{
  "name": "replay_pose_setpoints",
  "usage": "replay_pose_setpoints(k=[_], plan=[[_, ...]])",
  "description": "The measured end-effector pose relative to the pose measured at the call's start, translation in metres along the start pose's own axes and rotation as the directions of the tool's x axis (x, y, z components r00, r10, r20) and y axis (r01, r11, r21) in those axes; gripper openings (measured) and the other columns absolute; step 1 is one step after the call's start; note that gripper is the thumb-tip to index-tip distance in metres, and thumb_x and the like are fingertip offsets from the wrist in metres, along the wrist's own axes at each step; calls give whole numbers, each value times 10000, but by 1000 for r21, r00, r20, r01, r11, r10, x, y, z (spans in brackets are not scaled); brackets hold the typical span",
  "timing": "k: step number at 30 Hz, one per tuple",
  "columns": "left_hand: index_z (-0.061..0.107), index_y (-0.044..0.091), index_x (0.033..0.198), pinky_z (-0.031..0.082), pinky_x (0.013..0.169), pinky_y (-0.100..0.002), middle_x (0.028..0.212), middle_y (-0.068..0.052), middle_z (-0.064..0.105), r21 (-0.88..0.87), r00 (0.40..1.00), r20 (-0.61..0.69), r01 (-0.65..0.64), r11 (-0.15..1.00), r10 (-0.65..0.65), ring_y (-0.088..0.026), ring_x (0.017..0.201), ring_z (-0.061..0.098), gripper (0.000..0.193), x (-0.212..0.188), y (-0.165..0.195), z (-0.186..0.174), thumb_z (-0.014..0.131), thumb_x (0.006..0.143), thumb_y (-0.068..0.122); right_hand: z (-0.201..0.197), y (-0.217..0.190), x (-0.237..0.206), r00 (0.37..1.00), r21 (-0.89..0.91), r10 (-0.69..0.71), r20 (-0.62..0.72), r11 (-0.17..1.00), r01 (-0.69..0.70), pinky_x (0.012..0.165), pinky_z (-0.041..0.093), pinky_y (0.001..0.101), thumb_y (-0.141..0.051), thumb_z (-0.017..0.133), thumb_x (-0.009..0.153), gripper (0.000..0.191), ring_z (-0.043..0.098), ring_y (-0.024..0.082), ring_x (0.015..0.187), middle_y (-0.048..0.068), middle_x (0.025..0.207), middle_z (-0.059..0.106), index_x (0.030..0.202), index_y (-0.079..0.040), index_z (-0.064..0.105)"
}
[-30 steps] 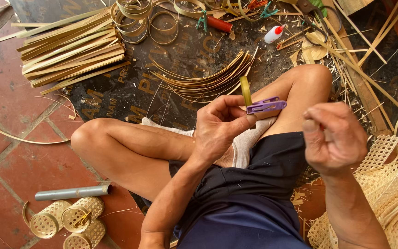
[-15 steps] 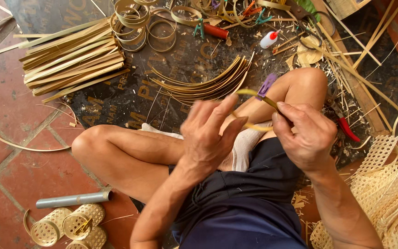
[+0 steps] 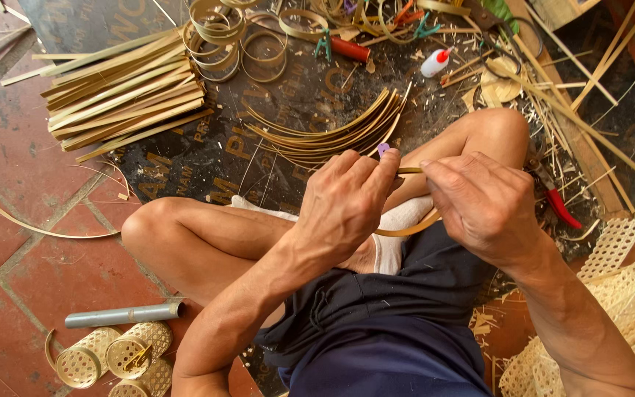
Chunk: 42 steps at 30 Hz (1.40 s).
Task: The person sits on the floor and wraps thin bamboo strips around a gray cylindrical mold, bending them into rings. They apply glue from a squeeze bottle to join the strip ends, press the joints, and use plastic clips to hold the formed bamboo rings while they set.
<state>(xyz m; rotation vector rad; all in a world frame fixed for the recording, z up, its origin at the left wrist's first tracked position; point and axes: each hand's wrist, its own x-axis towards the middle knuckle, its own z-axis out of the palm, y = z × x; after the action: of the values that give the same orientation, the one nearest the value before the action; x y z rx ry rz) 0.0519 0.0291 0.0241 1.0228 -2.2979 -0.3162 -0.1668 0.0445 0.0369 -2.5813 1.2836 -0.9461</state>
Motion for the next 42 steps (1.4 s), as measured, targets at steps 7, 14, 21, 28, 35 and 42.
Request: replay_pose_setpoints(k=[7,14,21,28,35,42], plan=[[597,-131,1267,490,706,-369,844,-104,578,116,995,-45,-79,990,85,-231,783,568,377,-2,2,0,623,942,59,-2,-4,20,990,-243,-139,26,960,141,617,504,365,-18,756,834,222,627,252,738,77,864,619,1053,-13,721],[608,-161,1230,486,635,-333,823,-90,562,198,986,-150,-42,979,73,-199,737,577,348,-5,-1,6,623,945,38,18,-11,20,998,-227,-60,22,972,63,600,469,395,30,695,816,156,604,265,717,89,802,541,966,-10,673],[606,-161,1214,494,654,-321,859,-104,592,231,979,-198,-5,973,52,-205,763,599,355,-13,-10,10,610,926,46,38,-13,21,999,-169,-34,-10,985,32,596,459,394,80,709,833,139,615,270,708,87,794,571,934,1,652],[592,-126,1256,522,711,-340,893,-93,599,164,982,-182,-12,986,43,-215,817,615,347,-19,-23,13,644,962,51,35,-8,29,997,157,70,33,985,-75,678,527,363,-99,764,936,217,665,252,818,116,944,655,1104,16,691],[580,-120,1284,539,779,-366,962,-108,623,134,980,-156,-101,986,122,-241,875,630,387,-24,-37,-2,670,943,38,45,12,-20,870,760,481,107,524,-383,703,549,219,-339,624,1121,418,667,100,798,90,1044,736,1293,39,670],[611,-118,1224,563,804,-386,973,-127,651,85,958,-186,-205,975,217,-269,928,671,377,-15,-31,-14,706,915,75,73,19,-57,697,793,382,606,-354,-496,463,460,236,-387,673,1007,437,582,107,542,90,750,692,895,34,687]])
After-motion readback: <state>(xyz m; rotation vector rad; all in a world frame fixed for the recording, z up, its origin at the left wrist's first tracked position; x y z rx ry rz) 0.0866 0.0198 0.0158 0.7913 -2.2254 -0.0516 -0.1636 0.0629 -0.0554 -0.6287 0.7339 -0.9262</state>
